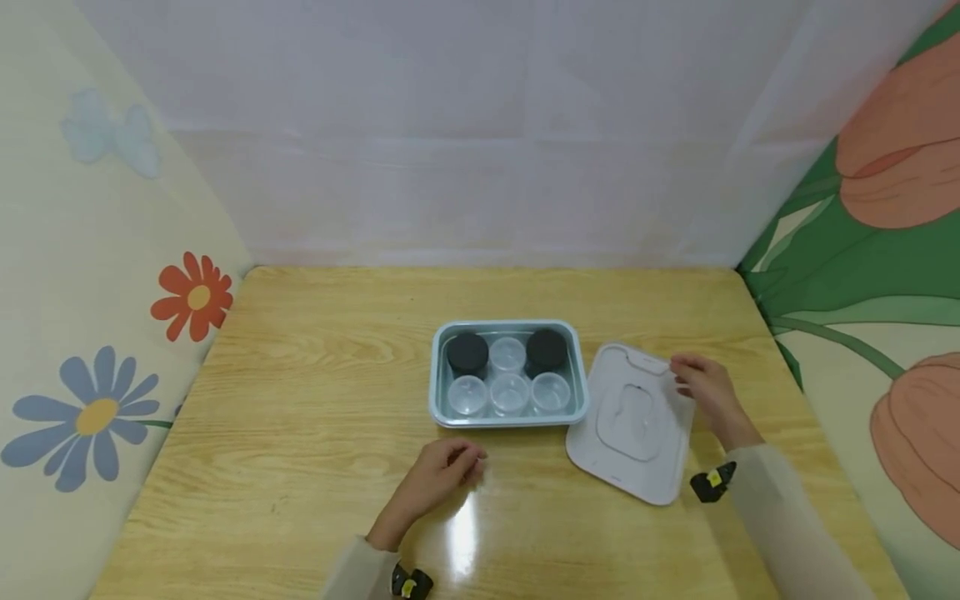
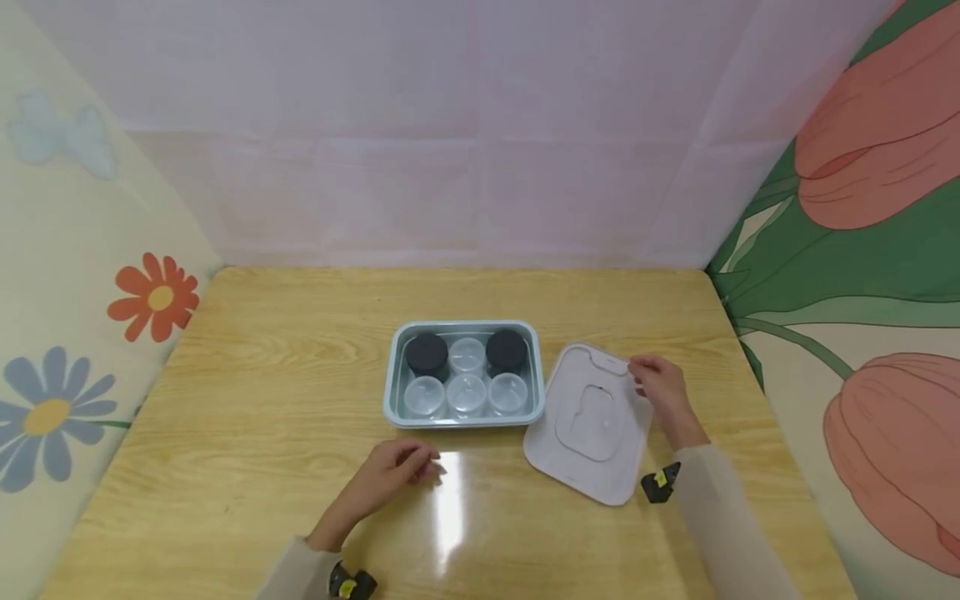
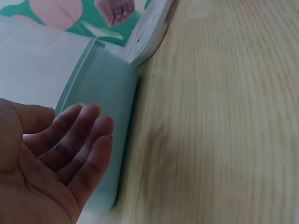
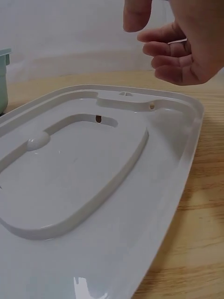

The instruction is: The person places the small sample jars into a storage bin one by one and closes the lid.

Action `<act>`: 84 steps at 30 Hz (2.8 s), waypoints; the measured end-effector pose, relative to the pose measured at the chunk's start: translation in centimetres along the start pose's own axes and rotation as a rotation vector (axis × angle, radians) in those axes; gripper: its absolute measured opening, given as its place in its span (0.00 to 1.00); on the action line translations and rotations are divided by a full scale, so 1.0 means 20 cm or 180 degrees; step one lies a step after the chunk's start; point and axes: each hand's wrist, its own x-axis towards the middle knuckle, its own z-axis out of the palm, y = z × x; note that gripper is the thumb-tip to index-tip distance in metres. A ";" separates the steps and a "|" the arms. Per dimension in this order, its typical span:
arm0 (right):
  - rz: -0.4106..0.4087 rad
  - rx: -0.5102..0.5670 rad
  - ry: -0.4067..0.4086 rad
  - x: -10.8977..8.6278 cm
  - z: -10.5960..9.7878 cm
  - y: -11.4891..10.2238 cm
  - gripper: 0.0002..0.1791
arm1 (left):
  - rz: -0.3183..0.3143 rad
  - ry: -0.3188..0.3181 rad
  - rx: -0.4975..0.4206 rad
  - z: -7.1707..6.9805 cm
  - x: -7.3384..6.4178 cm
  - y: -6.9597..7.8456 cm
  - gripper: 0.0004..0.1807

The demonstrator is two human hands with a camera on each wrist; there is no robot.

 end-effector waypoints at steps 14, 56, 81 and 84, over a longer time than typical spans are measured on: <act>0.0173 -0.0086 0.0172 0.01 -0.06 0.04 0.28 | 0.0429 -0.0018 0.0411 0.23 0.13 0.04 0.16; 0.0670 -0.0231 -0.0032 0.09 -0.07 0.16 0.31 | -0.0155 0.0118 -0.0364 0.61 0.28 0.08 0.20; 0.0438 -0.0341 -0.0076 0.03 -0.16 0.15 0.30 | -0.0113 0.0097 -0.0594 0.64 0.25 0.17 0.23; 0.0386 -0.0356 -0.0071 0.02 -0.17 0.14 0.30 | -0.0065 0.0133 -0.0655 0.64 0.24 0.17 0.22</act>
